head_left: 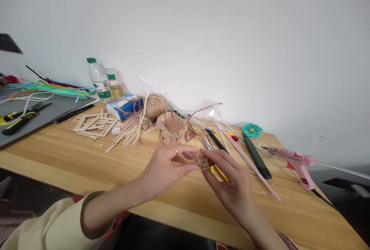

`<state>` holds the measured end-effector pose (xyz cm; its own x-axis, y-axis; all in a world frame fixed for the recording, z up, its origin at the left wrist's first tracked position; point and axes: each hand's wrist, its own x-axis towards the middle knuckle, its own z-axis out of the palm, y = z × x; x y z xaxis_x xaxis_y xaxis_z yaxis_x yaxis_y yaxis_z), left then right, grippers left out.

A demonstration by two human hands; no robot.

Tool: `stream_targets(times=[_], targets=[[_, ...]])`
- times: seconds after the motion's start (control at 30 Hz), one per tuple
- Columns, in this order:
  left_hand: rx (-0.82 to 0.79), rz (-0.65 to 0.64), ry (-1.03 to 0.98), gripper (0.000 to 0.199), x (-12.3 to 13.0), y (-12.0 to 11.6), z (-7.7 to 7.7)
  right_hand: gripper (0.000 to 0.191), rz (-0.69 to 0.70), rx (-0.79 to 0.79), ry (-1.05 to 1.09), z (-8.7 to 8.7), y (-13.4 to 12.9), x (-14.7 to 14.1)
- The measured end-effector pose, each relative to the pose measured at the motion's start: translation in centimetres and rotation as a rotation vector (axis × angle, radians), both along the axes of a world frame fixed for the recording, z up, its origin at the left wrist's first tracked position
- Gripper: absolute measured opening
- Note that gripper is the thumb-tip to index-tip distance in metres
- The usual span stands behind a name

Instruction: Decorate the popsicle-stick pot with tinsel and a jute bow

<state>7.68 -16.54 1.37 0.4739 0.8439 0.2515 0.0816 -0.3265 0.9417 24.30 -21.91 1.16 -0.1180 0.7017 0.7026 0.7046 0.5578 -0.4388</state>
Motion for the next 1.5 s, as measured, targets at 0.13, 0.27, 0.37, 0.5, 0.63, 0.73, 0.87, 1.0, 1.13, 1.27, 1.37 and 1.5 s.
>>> stream_targets(times=[0.13, 0.27, 0.37, 0.5, 0.63, 0.73, 0.87, 1.0, 1.13, 1.27, 1.37, 1.5], targets=[[0.130, 0.028, 0.010, 0.021, -0.3, -0.3, -0.4, 0.034, 0.033, -0.113, 0.048, 0.3, -0.5, -0.4], [0.144, 0.032, -0.002, 0.017, -0.5, -0.3, -0.6, 0.027, 0.034, -0.234, 0.176, -0.1, -0.5, -0.4], [0.106, -0.008, -0.006, 0.022, -0.4, -0.3, -0.7, 0.025, 0.015, -0.362, 0.307, -0.5, -0.2, -0.3], [0.030, -0.065, 0.066, 0.028, -0.6, 0.0, -1.2, 0.025, 0.041, -0.561, 0.387, -1.3, 0.4, 0.0], [0.069, -0.040, 0.282, 0.032, -1.9, 1.3, -2.4, 0.025, -0.010, -0.664, 0.097, -2.5, 1.3, 1.0], [0.081, 0.059, 0.414, 0.028, -3.3, 2.7, -3.4, 0.024, -0.116, -0.573, -0.070, -3.2, 1.5, 2.3], [0.133, 0.039, 0.506, 0.020, -4.8, 3.9, -3.9, 0.023, -0.187, -0.523, -0.093, -2.4, 1.1, 3.4], [0.136, -0.002, 0.520, 0.021, -5.4, 4.3, -4.0, 0.026, -0.260, -0.552, -0.120, -1.2, 0.6, 3.6], [0.134, -0.065, 0.508, 0.025, -4.7, 4.3, -3.9, 0.026, -0.285, -0.570, -0.132, -2.0, 0.7, 4.0], [0.165, -0.239, 0.538, 0.037, -1.6, 4.2, -3.1, 0.027, -0.277, -0.583, -0.154, -3.8, 1.0, 4.7], [0.180, -0.316, 0.528, 0.030, 1.6, 4.0, -3.0, 0.027, -0.239, -0.616, -0.114, -4.7, 1.1, 4.9], [0.346, -0.371, 0.575, 0.028, 4.7, 3.6, -4.4, 0.029, -0.157, -0.637, 0.043, -4.8, 0.9, 4.7]])
